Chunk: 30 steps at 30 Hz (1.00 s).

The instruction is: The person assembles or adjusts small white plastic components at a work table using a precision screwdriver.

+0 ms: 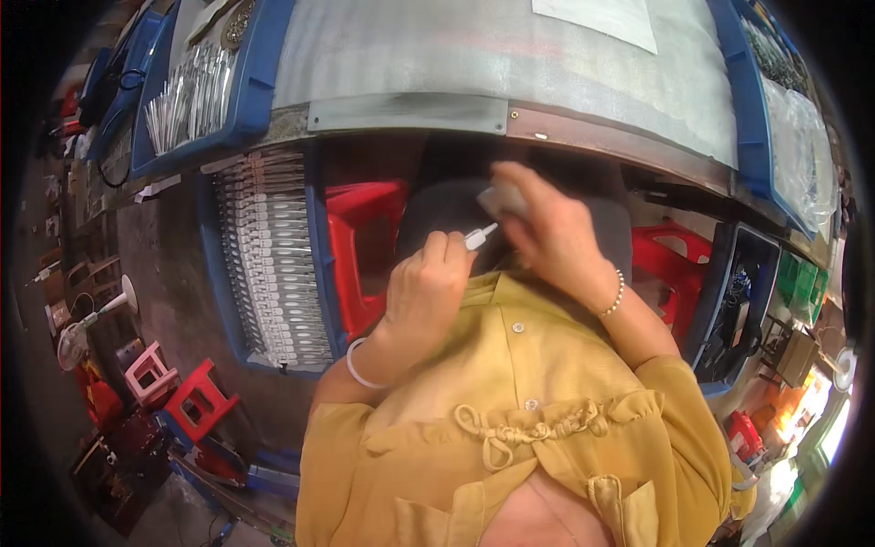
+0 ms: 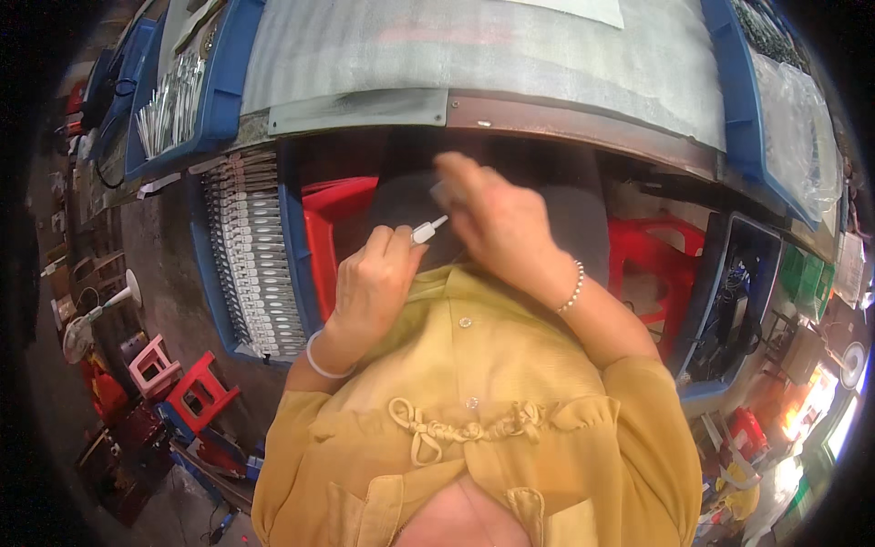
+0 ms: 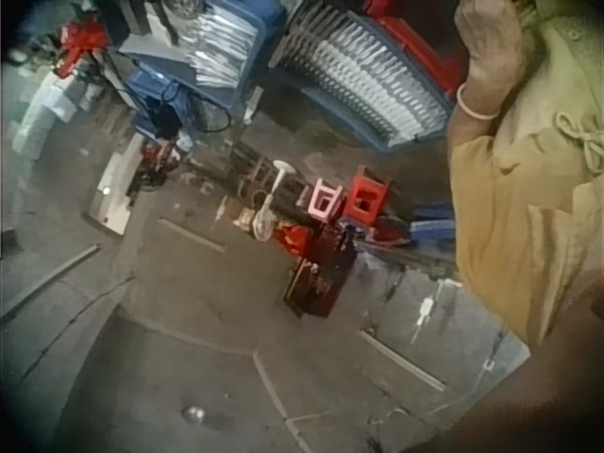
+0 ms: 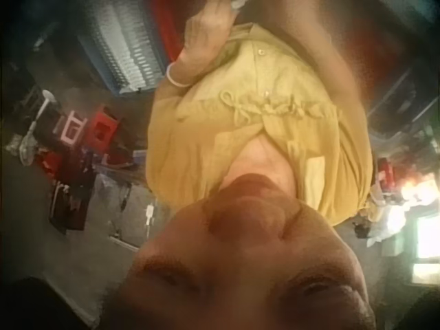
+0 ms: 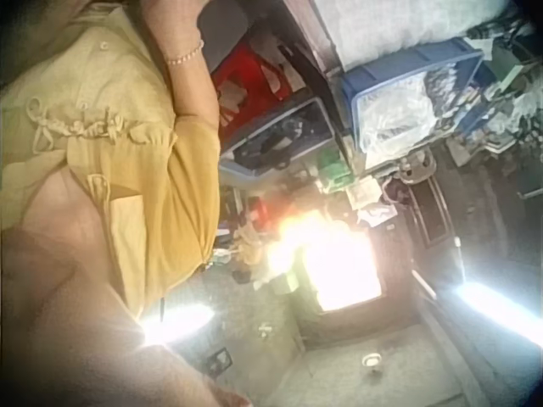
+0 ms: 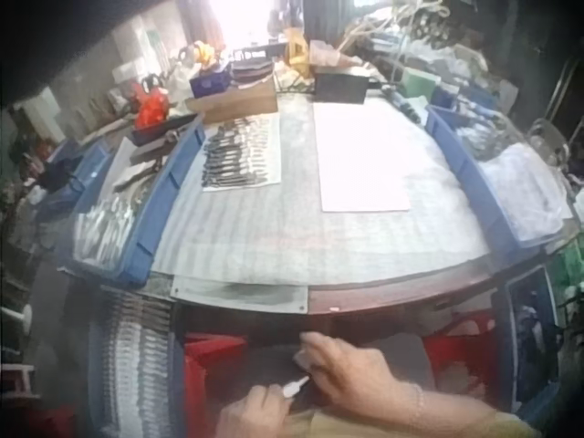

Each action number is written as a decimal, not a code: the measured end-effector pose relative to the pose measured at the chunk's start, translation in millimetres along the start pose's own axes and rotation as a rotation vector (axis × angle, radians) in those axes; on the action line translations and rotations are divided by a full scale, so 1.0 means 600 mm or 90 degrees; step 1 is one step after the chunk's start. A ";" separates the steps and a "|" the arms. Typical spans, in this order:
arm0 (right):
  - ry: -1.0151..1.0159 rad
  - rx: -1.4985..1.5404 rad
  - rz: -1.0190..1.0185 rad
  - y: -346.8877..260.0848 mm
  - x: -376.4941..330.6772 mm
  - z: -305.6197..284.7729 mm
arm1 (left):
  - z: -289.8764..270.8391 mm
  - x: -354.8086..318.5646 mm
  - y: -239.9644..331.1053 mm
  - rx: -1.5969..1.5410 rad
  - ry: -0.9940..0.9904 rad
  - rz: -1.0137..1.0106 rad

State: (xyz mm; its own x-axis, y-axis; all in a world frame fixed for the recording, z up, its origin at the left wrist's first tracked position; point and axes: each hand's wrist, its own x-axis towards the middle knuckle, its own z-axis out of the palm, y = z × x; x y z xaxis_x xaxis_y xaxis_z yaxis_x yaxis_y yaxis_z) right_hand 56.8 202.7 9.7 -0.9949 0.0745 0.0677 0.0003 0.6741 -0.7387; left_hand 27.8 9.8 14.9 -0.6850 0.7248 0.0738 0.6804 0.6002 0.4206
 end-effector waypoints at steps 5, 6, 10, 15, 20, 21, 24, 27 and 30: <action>-0.120 0.052 -0.055 -0.040 -0.021 -0.010 | 0.000 -0.001 -0.007 0.004 0.004 0.034; -0.113 0.047 -0.054 -0.027 -0.012 -0.009 | -0.002 0.002 -0.008 -0.008 -0.017 0.022; 0.067 0.099 -0.021 -0.009 -0.001 -0.023 | -0.007 0.002 -0.019 -0.134 -0.016 0.001; -0.035 0.023 -0.079 -0.005 -0.007 -0.017 | -0.022 0.014 -0.042 -0.778 -0.328 -0.381; -0.031 0.143 -0.104 -0.025 -0.018 -0.037 | 0.010 0.012 -0.035 -0.330 0.001 0.085; -0.168 0.070 -0.044 -0.033 -0.012 -0.046 | -0.007 0.010 -0.017 -0.183 -0.055 0.038; -0.044 0.079 0.055 0.018 0.014 -0.025 | -0.016 0.017 -0.008 -0.004 -0.076 0.084; -0.070 0.165 0.014 -0.013 0.006 -0.031 | -0.020 0.034 -0.017 0.037 -0.092 0.128; -0.116 0.061 -0.019 -0.005 0.005 -0.022 | -0.017 0.029 -0.028 -0.020 -0.118 0.083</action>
State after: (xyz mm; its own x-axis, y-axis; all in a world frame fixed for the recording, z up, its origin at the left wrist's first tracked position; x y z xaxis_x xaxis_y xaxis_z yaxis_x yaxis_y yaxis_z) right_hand 55.1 210.6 20.6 -0.9961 -0.0842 -0.0252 -0.0306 0.6008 -0.7988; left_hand 2.0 9.0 18.1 -0.5301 0.8472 -0.0360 0.7499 0.4882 0.4465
